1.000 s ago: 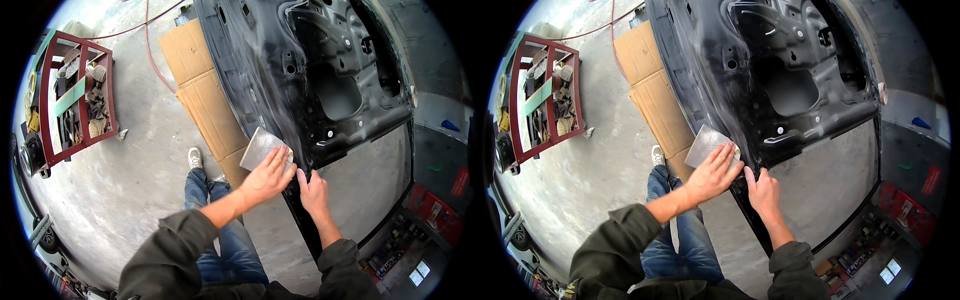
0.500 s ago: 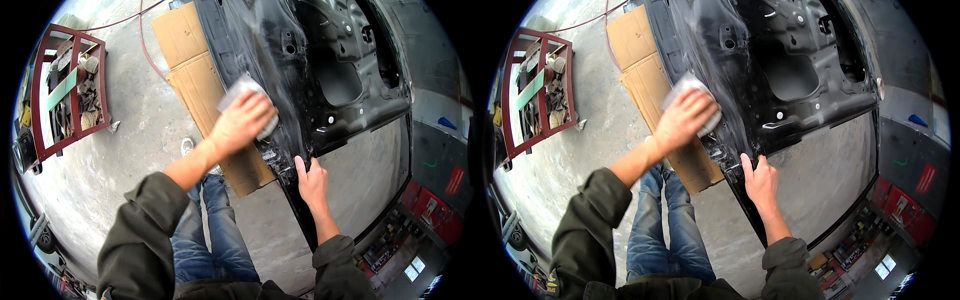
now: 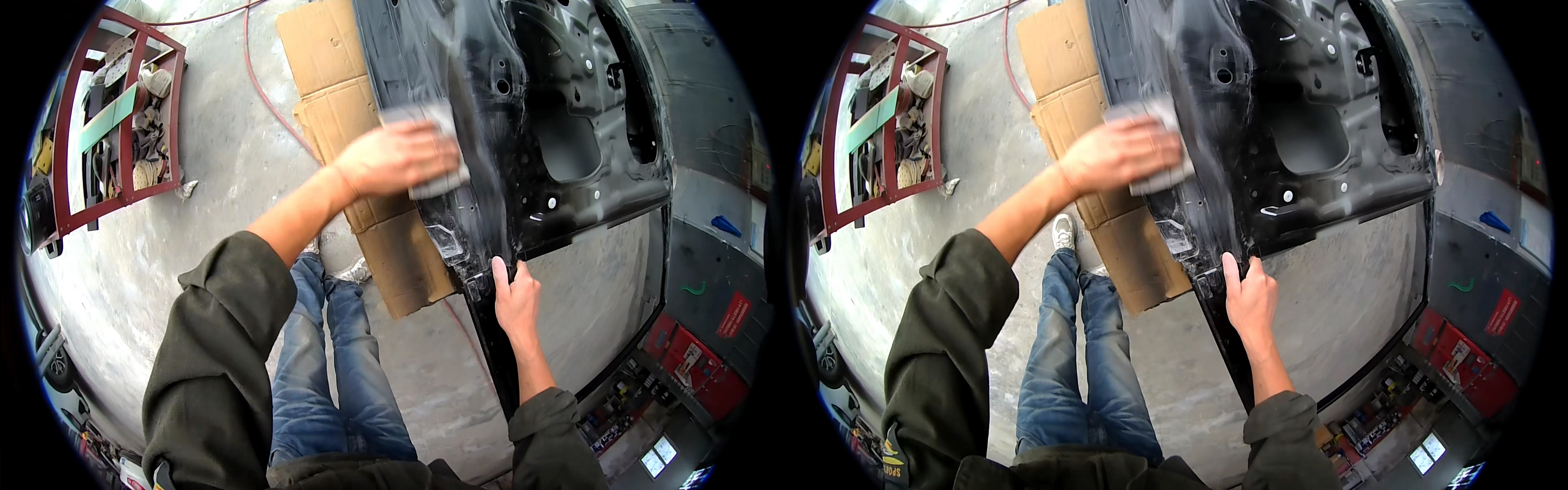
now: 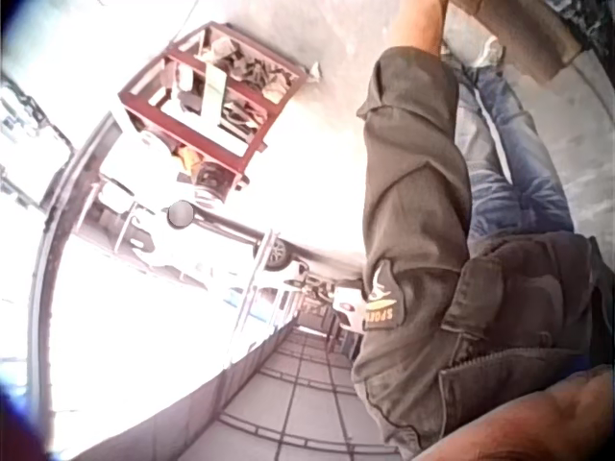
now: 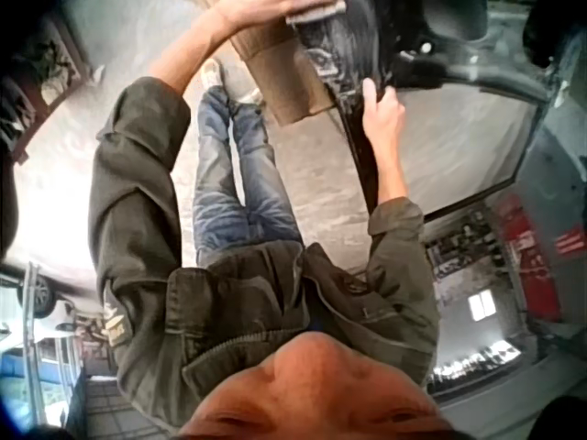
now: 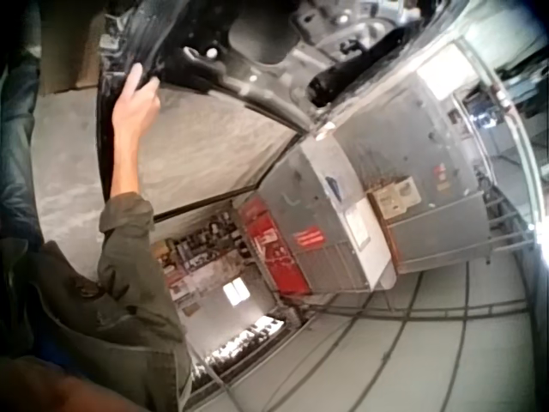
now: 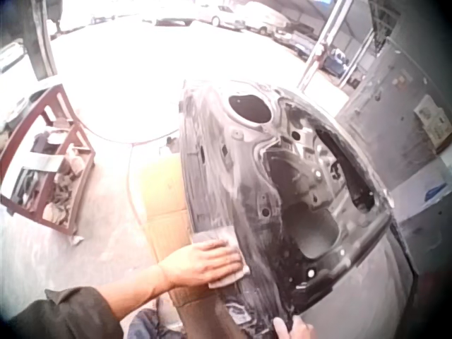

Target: The person sands the inner surface of a detached car door using a sanding block. They move the block across various sections of the door's interior, including around cutouts and along the edges, to smooth the surface.

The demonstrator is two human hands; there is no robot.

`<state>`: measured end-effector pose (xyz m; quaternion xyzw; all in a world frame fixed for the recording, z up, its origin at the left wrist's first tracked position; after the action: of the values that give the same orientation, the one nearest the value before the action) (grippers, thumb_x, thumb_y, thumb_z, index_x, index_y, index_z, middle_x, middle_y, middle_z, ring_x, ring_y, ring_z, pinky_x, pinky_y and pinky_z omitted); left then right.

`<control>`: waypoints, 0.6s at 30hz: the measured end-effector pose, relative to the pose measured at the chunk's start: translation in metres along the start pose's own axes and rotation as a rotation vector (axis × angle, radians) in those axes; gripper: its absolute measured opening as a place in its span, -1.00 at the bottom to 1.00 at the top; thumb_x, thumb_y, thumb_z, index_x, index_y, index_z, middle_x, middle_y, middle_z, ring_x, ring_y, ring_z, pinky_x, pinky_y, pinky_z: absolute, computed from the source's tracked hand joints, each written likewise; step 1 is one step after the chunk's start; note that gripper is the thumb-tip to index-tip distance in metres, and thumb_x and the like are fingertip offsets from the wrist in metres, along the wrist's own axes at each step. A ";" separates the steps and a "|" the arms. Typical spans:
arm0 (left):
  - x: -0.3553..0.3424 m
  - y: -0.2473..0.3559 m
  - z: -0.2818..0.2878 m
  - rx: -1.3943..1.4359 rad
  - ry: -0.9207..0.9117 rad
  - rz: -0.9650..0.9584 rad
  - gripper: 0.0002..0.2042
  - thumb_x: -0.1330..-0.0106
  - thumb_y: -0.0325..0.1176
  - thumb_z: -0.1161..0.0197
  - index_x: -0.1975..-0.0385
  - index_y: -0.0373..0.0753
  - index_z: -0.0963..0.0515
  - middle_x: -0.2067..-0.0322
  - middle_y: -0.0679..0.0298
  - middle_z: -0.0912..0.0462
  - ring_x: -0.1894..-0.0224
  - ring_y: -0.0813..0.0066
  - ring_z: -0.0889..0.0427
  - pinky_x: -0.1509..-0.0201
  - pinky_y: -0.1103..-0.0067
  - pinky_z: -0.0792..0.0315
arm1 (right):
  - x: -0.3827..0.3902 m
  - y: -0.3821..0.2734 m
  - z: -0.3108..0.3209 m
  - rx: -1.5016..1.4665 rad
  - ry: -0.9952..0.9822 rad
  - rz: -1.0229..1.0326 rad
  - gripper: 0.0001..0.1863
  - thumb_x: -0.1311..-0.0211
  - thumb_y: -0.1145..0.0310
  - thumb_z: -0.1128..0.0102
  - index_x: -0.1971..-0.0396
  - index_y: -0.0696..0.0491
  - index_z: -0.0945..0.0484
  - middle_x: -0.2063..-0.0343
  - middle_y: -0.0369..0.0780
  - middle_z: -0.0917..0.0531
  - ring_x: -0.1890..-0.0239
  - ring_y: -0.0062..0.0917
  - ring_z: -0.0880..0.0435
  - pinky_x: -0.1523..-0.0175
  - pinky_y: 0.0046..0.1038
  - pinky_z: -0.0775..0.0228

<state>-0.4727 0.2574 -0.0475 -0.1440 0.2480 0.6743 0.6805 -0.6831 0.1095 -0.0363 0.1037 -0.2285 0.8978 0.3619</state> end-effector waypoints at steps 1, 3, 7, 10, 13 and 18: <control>0.005 -0.025 0.004 -0.070 0.003 0.093 -0.63 -0.29 -0.36 -0.17 -0.11 -0.13 -0.60 -0.17 0.28 -0.63 -0.29 0.39 -0.54 -0.48 0.37 -0.33 | 0.000 -0.001 -0.001 0.015 -0.004 0.002 -0.34 -0.45 -0.09 -0.12 0.32 0.38 -0.55 0.53 0.26 -0.62 0.35 0.23 -0.65 0.25 0.02 -0.46; -0.001 -0.061 0.014 -0.114 -0.020 0.250 -0.63 -0.32 -0.38 -0.13 -0.13 -0.14 -0.58 -0.17 0.27 -0.63 -0.31 0.36 -0.54 -0.51 0.35 -0.28 | -0.001 0.000 0.001 0.047 0.000 0.001 -0.34 -0.46 -0.09 -0.13 0.35 0.38 -0.54 0.53 0.26 -0.61 0.36 0.23 -0.65 0.27 0.02 -0.45; 0.002 -0.085 0.022 -0.224 0.076 0.451 -0.66 -0.28 -0.43 -0.13 -0.06 -0.20 -0.61 -0.16 0.23 -0.63 -0.28 0.33 -0.55 -0.44 0.37 -0.34 | -0.002 -0.006 0.001 0.007 0.017 0.014 -0.35 -0.45 -0.08 -0.14 0.37 0.37 -0.53 0.54 0.25 -0.61 0.36 0.23 -0.64 0.27 0.03 -0.44; 0.005 -0.061 0.012 -0.156 0.205 0.684 -0.63 -0.18 -0.48 -0.19 -0.01 -0.33 -0.62 -0.12 0.08 -0.63 -0.24 0.18 -0.56 -0.39 0.35 -0.36 | 0.000 -0.010 0.002 0.031 0.007 -0.001 -0.37 -0.45 -0.06 -0.15 0.35 0.37 -0.54 0.50 0.25 -0.63 0.34 0.23 -0.65 0.26 0.02 -0.46; 0.002 -0.005 0.001 0.056 0.288 0.786 -0.58 -0.10 -0.51 -0.21 -0.03 -0.39 -0.60 -0.14 0.02 -0.61 -0.22 0.14 -0.57 -0.35 0.30 -0.40 | -0.003 -0.003 0.001 0.002 0.020 -0.015 -0.41 -0.44 -0.04 -0.16 0.27 0.35 -0.58 0.41 0.25 -0.67 0.26 0.20 -0.68 0.18 0.00 -0.50; 0.004 0.067 0.002 0.654 0.326 1.014 -0.41 -0.01 -0.69 -0.13 -0.18 -0.38 -0.52 -0.24 -0.07 -0.53 -0.33 -0.01 -0.49 -0.43 0.28 -0.37 | -0.003 -0.002 0.002 0.036 0.003 -0.039 -0.44 -0.43 -0.03 -0.17 0.23 0.32 -0.61 0.38 0.22 -0.69 0.23 0.19 -0.69 0.14 -0.01 -0.51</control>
<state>-0.5385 0.2655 -0.0387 0.1063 0.5795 0.7721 0.2382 -0.6792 0.1082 -0.0344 0.1133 -0.2097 0.8947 0.3778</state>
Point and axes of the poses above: each hand's wrist, its own x-axis away from the middle knuckle, its own z-axis out of the back of the hand, y = z × x, the point moved 10 cm from there along -x, towards the middle knuckle
